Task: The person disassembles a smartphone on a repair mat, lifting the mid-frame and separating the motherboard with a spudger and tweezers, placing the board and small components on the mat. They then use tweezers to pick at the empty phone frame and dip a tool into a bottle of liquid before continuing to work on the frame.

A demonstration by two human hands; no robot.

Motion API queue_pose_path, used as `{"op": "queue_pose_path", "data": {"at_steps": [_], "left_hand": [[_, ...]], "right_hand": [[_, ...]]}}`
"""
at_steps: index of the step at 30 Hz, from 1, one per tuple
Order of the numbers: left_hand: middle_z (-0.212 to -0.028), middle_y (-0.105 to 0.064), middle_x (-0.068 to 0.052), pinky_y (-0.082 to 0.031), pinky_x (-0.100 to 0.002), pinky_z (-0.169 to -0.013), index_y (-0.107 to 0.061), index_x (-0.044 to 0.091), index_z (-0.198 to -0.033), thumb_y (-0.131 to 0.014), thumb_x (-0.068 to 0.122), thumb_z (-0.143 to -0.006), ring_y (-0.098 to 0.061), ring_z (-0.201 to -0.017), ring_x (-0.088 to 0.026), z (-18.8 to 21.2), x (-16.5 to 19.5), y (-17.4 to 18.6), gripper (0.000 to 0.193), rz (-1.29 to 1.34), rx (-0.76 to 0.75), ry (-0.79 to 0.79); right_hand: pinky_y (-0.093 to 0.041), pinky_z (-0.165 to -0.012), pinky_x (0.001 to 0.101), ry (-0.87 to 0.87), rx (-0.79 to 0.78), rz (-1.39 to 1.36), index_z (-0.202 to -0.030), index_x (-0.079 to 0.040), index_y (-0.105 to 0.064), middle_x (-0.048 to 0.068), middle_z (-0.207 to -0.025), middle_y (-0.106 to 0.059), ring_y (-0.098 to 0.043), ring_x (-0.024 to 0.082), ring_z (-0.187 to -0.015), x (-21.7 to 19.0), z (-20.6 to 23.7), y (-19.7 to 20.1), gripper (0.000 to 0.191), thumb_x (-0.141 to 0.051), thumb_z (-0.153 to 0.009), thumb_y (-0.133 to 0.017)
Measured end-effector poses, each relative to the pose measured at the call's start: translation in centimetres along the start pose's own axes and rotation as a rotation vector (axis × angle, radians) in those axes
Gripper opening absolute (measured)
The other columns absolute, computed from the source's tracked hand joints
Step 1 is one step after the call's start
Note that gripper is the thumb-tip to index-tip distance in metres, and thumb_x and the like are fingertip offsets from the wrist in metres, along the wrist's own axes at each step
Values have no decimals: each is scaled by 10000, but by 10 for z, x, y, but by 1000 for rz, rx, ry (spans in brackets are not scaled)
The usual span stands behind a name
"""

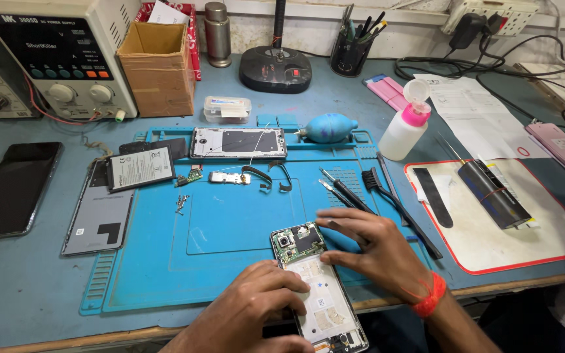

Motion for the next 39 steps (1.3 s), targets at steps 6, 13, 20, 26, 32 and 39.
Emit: {"op": "queue_pose_path", "data": {"at_steps": [6, 13, 20, 26, 32, 39], "left_hand": [[-1233, -720, -65, -484, -452, -1095, -706, 94, -970, -907, 280, -824, -644, -1245, -324, -3, 3, 3, 310, -33, 50, -4], [-1190, -657, -101, -532, -426, -1022, -598, 73, -1141, -915, 175, -759, -652, -1219, -303, -3, -10, 6, 507, 210, 31, 274], [-1259, -614, -105, -556, -420, -1000, -628, 68, -1050, -890, 127, -768, -644, -1231, -311, -4, -5, 5, 390, 179, 37, 169], [-1302, -647, -92, -583, -411, -996, -640, 74, -998, -885, 166, -805, -663, -1249, -294, -2, -11, 4, 326, 202, 17, 203], [-1358, -667, -115, -571, -427, -1040, -645, 63, -993, -888, 178, -810, -648, -1300, -313, -2, -7, 7, 325, 164, 42, 125], [-1377, -666, -118, -557, -445, -1051, -663, 68, -1007, -896, 171, -801, -641, -1313, -321, -2, -6, 8, 328, 132, 50, 114]], "right_hand": [[-592, -863, 314, -36, -165, 21, -1279, -64, -700, 90, -1371, -710, -696, 164, -1149, -9, -22, -4, 617, -206, -716, -909], [-519, -582, 274, -319, -238, 42, -1306, -163, -728, 18, -1169, -809, -629, 106, -706, 2, -26, -9, 609, -222, -717, -872], [-550, -613, 262, -260, -242, 23, -1213, -127, -760, -9, -1206, -795, -677, 92, -766, 4, -32, -11, 472, -210, -755, -839], [-605, -806, 271, -154, -243, -21, -1208, -96, -761, 27, -1256, -779, -749, 110, -1007, 4, -32, -12, 435, -212, -794, -831], [-598, -756, 267, -172, -232, -26, -1176, -102, -782, 33, -1226, -793, -752, 103, -941, 5, -31, -12, 387, -223, -810, -817], [-575, -657, 245, -245, -227, -46, -1173, -115, -787, 14, -1200, -807, -707, 82, -812, 10, -29, -13, 383, -228, -808, -814]]}}
Point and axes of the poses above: each hand's wrist, its own z-axis away from the middle knuckle, its own y-axis out of the back of the hand, x = y × z, the point moved 7 cm from there along -z, towards the middle knuckle
